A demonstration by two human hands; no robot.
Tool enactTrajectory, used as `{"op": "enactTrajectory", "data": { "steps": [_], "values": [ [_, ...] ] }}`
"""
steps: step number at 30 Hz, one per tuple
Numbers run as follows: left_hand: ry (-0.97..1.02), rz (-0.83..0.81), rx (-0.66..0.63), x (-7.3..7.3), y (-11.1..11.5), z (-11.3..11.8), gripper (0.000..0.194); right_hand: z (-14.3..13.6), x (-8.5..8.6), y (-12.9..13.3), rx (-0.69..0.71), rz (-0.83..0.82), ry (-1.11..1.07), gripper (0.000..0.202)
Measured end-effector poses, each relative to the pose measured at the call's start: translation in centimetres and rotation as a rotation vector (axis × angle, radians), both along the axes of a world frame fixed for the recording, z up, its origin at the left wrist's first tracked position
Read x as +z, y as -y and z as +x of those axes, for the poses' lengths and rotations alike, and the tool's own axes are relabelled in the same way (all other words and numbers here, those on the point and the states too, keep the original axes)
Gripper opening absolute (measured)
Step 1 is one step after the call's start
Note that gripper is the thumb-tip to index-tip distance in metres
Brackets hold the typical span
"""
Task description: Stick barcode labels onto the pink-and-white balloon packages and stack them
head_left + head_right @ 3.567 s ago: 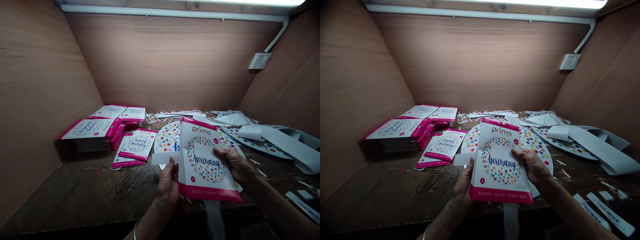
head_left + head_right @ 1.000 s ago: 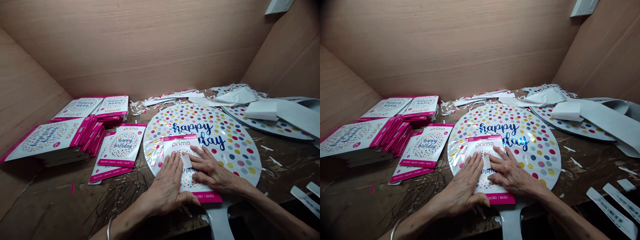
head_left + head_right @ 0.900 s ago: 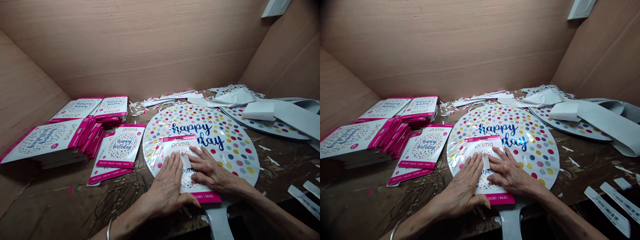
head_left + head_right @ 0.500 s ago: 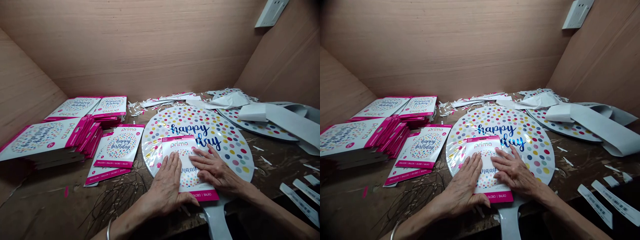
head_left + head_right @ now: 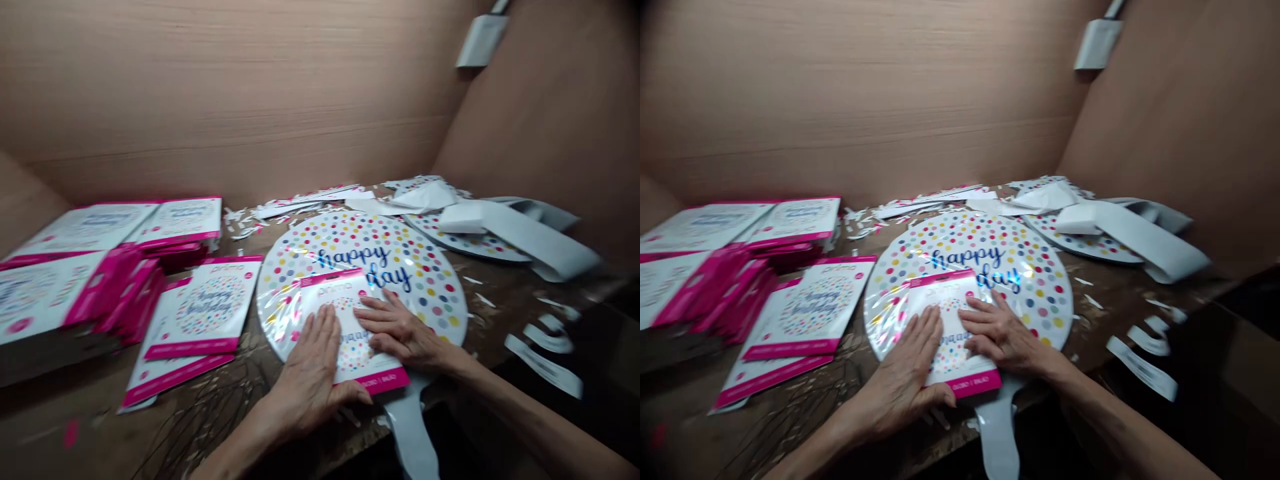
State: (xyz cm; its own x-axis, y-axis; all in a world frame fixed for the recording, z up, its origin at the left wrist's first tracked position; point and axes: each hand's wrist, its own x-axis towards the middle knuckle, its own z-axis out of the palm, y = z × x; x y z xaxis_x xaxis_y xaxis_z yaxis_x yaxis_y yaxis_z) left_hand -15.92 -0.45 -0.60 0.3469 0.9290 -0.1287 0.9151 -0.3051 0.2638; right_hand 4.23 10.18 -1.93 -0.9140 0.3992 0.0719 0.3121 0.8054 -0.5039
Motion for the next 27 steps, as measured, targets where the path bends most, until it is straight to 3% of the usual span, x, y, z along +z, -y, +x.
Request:
{"op": "enactTrajectory", "data": {
  "steps": [4, 7, 9, 12, 14, 16, 19, 22, 27],
  "values": [
    [-0.068, 0.231, -0.056, -1.9, -0.4, -0.8, 0.085, -0.2, 1.2, 0.8, -0.059, 0.077, -0.055, 0.03],
    [-0.111, 0.342, -0.077, -3.2, -1.1, -1.4, 0.085, 1.9, 2.4, 2.2, -0.242, 0.208, -0.161, 0.033],
    [-0.142, 0.353, -0.076, -3.4, -1.3, -1.5, 0.085, 5.1, 3.1, 3.8, -0.512, 0.255, -0.265, 0.032],
    [-0.17, 0.351, -0.084, -3.2, -1.3, -1.3, 0.086, 11.4, 3.4, 5.8, -1.085, 0.335, -0.342, 0.028],
    [-0.18, 0.364, -0.086, -3.1, -1.2, -1.2, 0.087, 15.1, 2.9, 6.3, -1.399, 0.364, -0.164, 0.032],
    [-0.18, 0.381, -0.077, -3.2, -1.3, -1.2, 0.086, 17.4, 2.3, 6.2, -1.577, 0.228, 0.053, 0.039],
    [-0.171, 0.394, -0.073, -3.4, -1.4, -1.2, 0.085, 18.4, 1.5, 5.4, -1.645, 0.015, 0.224, 0.052],
    [-0.174, 0.402, -0.082, -3.7, -1.5, -1.2, 0.085, 18.1, 0.7, 4.8, -1.651, -0.022, 0.244, 0.054],
    [-0.129, 0.432, -0.074, -4.3, -1.5, -1.5, 0.085, 18.6, -1.6, 4.5, -1.599, -0.167, -0.002, 0.039]
  ]
}}
